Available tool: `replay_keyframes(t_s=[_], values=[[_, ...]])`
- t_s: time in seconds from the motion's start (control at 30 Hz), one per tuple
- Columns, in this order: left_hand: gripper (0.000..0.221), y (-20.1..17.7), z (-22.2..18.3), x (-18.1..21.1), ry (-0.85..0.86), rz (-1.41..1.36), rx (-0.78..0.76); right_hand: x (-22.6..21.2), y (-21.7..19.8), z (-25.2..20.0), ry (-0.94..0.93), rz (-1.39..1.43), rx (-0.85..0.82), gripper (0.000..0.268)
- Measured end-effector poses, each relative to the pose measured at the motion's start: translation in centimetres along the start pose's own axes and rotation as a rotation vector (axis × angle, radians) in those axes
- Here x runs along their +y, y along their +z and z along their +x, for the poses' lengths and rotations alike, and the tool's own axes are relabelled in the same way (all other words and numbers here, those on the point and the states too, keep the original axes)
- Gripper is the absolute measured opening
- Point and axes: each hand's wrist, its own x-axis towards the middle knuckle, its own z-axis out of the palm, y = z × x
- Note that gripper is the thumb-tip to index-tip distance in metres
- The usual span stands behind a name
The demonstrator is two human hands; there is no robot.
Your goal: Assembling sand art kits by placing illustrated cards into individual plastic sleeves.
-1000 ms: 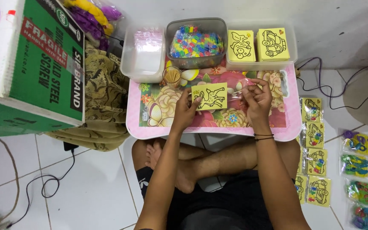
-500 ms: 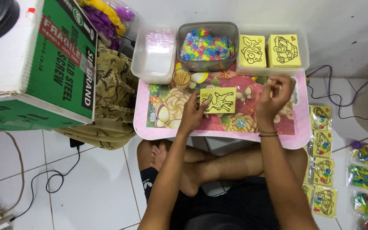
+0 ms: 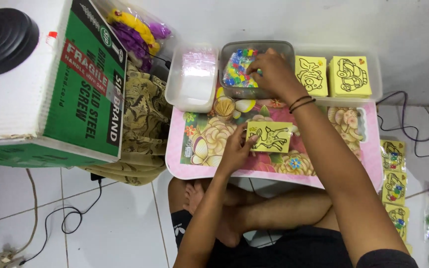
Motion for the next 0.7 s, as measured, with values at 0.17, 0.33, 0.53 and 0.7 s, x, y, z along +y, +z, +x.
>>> replay_keyframes(t_s=[0.17, 0.33, 0.53, 0.7], values=[[0.042, -0.2, 0.2, -0.1, 0.025, -0.004, -0.016, 0.1, 1.4, 3.0, 0.075, 0.026, -0.147, 0.021], [0.04, -0.3, 0.3, 0.5, 0.003, 0.004, -0.023, 0.1, 2.3, 4.0, 0.173, 0.035, -0.266, 0.037], [0.038, -0.4, 0.2, 0.5, 0.043, 0.044, -0.028, -0.1, 1.8, 3.2, 0.183, 0.055, -0.266, 0.019], [0.038, -0.3, 0.1, 0.6, 0.012, 0.036, -0.017, 0.0, 0.0, 1.3, 0.025, 0.176, 0.007, 0.012]])
